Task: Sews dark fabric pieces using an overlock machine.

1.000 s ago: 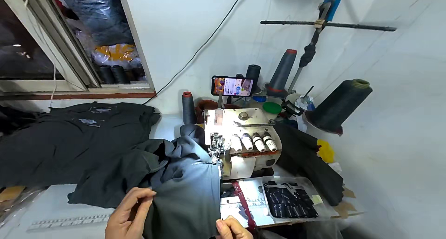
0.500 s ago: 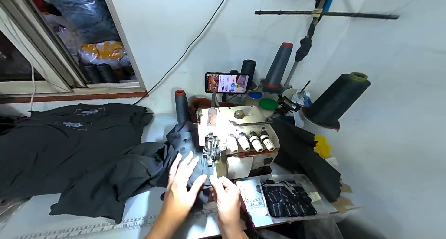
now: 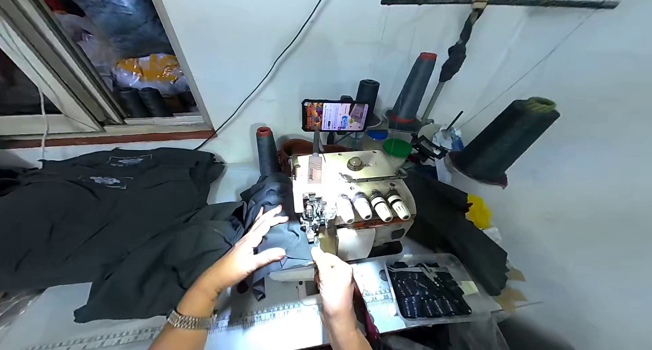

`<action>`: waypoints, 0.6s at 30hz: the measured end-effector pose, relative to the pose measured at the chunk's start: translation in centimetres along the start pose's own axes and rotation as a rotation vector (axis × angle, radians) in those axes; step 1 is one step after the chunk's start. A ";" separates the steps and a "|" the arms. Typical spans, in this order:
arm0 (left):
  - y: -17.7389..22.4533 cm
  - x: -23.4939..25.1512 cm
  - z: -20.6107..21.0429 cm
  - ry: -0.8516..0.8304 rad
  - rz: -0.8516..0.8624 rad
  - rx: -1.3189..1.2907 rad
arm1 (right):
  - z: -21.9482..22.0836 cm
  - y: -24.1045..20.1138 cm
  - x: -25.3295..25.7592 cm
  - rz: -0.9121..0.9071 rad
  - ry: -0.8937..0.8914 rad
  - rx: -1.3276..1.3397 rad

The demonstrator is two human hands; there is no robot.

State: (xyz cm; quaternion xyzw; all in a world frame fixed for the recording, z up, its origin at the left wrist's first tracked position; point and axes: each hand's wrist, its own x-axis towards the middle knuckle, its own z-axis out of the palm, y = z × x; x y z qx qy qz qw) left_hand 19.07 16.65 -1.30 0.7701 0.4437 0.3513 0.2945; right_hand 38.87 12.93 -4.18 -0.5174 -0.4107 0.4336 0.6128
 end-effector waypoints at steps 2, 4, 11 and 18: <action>-0.2 0.4 -1.1 -0.072 -0.002 -0.026 | 0.0 0.1 0.1 -0.029 0.002 -0.024; 0.7 0.4 -1.2 -0.062 -0.029 -0.064 | 0.0 0.2 0.1 -0.055 0.014 -0.034; 1.6 1.2 -1.3 -0.098 -0.134 -0.038 | 0.0 -0.6 0.2 -0.081 0.049 -0.165; 0.3 3.6 -1.5 0.157 -0.086 0.120 | -0.7 0.7 -0.4 -0.056 0.001 -0.074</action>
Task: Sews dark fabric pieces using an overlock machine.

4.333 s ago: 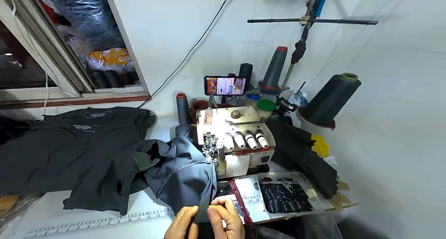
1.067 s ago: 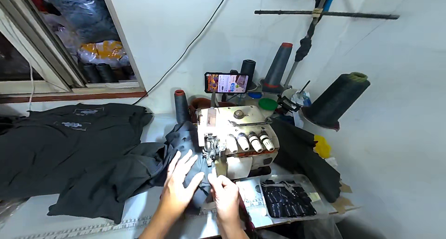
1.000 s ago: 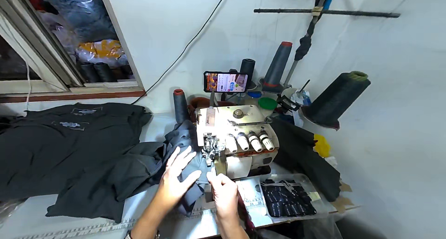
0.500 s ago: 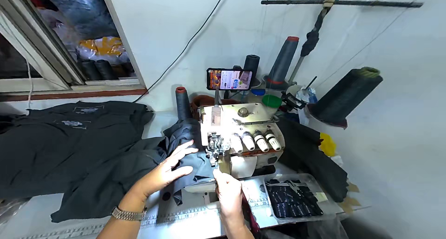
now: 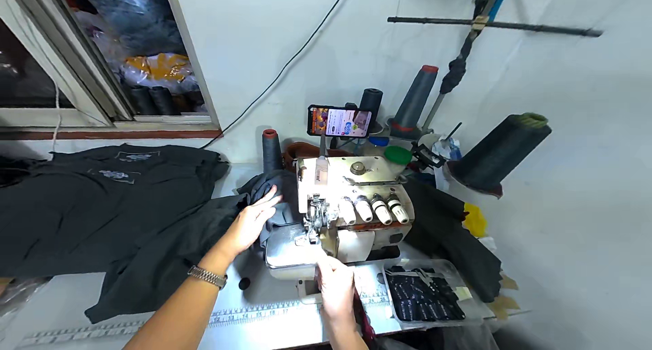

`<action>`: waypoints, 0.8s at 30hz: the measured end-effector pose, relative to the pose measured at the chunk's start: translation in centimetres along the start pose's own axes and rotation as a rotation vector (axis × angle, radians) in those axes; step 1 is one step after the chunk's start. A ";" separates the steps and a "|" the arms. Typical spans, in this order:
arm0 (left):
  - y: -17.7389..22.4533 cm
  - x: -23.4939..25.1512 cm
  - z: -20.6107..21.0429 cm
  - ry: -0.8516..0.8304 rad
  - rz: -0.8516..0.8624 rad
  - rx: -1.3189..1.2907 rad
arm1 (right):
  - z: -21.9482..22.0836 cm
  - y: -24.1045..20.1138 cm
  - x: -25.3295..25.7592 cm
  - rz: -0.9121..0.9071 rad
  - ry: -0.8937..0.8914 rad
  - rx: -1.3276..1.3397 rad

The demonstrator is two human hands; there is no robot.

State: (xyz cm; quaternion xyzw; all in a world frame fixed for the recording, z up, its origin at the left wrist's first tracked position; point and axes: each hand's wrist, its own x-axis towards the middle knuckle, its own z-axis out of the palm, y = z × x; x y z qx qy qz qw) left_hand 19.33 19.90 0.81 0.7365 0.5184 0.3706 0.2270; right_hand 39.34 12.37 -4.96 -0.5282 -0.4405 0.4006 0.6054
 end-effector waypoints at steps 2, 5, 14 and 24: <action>-0.7 -1.2 0.5 0.166 0.041 0.037 | -0.7 0.5 -1.0 0.006 -0.066 0.105; -1.2 -4.5 0.9 0.348 0.027 0.051 | -1.8 1.3 -2.7 0.019 -0.151 0.178; 2.5 -15.6 4.0 0.508 -0.068 0.024 | -0.9 1.1 -5.1 0.015 -0.402 0.158; 6.7 -20.8 9.1 0.184 -0.040 0.004 | -1.1 -1.0 -4.8 0.133 -0.276 0.376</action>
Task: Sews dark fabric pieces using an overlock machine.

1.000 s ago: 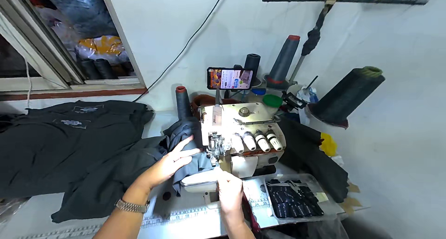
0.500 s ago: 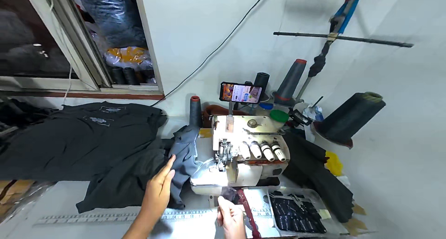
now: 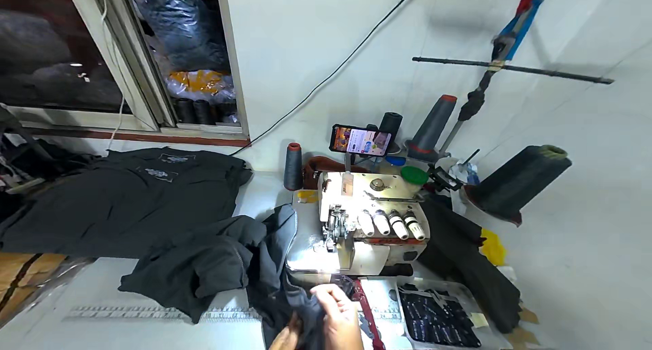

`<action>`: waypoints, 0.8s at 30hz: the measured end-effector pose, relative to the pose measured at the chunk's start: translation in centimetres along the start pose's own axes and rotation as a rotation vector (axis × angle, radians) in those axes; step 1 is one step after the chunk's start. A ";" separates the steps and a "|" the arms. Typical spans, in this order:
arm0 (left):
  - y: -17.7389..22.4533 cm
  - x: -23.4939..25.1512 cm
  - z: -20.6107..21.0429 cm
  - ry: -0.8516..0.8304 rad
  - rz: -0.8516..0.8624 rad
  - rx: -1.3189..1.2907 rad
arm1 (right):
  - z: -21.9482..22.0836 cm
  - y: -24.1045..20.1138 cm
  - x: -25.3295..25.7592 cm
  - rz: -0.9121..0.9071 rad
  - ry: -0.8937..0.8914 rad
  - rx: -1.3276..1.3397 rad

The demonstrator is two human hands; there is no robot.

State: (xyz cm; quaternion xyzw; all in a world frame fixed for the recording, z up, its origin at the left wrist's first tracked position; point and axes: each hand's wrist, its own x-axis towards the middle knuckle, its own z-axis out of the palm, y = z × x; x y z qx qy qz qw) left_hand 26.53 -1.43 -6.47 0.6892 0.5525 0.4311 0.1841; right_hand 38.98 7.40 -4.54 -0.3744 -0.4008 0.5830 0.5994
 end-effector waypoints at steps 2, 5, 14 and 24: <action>0.1 0.8 -0.5 -0.001 0.077 0.036 | -0.8 -0.2 1.0 -0.056 0.220 0.046; 0.2 3.8 -1.7 0.117 0.247 0.153 | -2.2 -0.7 1.7 -0.090 0.307 0.080; -0.2 10.9 0.1 0.069 0.586 0.489 | -1.9 -2.4 -0.9 -0.110 0.214 0.063; -0.2 10.8 -0.9 -0.075 0.560 0.284 | -1.4 -2.7 -0.4 0.078 0.418 0.158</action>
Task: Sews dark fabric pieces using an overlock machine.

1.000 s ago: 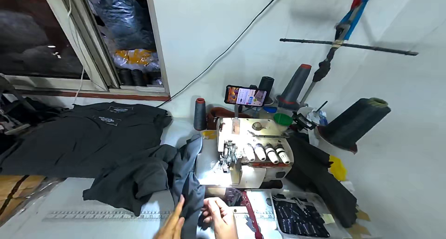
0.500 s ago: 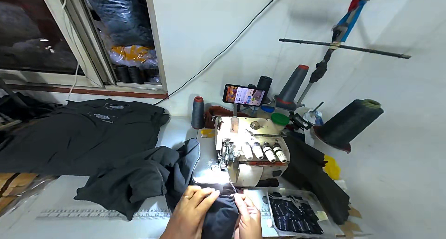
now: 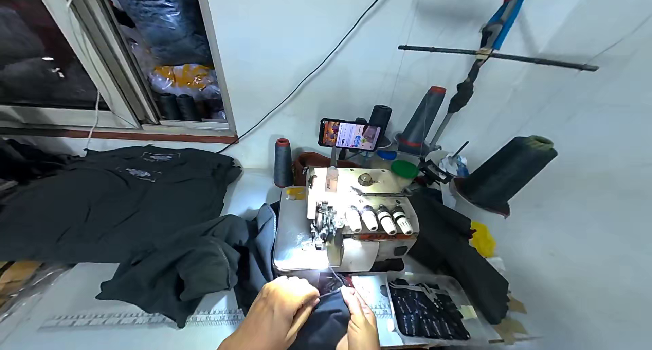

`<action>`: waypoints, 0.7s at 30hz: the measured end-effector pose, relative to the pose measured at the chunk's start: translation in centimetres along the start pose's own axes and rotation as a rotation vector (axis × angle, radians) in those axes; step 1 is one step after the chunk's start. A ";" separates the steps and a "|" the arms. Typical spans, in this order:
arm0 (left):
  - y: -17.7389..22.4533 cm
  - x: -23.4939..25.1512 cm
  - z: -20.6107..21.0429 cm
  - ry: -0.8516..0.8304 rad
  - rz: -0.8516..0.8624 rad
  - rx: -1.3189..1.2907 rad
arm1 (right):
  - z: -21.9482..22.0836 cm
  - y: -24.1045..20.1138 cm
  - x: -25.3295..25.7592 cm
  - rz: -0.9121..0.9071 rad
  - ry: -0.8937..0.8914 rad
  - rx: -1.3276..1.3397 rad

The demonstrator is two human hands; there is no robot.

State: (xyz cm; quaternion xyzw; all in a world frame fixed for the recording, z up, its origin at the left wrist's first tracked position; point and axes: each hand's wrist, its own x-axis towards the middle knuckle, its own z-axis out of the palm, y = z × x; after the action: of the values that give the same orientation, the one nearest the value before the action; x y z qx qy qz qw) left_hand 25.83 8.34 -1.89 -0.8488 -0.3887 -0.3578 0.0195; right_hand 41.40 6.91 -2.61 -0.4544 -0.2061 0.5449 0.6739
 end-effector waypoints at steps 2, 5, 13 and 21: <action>-1.0 0.4 -1.6 -0.068 0.086 0.098 | -1.0 -0.8 0.2 -0.021 0.027 0.003; -3.3 0.6 -3.8 -0.155 0.123 0.202 | -3.2 -1.5 1.4 -0.075 0.102 -0.022; -2.9 1.6 -4.4 -0.151 0.215 0.108 | -3.2 0.7 0.2 -0.827 -0.393 -0.831; -3.2 2.2 -9.6 -0.278 0.120 -0.260 | 0.2 -5.5 -1.2 -0.396 -0.786 -0.301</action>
State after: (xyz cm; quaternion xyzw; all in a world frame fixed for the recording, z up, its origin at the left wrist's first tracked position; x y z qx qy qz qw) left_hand 18.96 9.04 5.80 -0.9071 -0.2869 -0.2824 -0.1231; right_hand 43.82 5.89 2.35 -0.2578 -0.6054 0.5008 0.5623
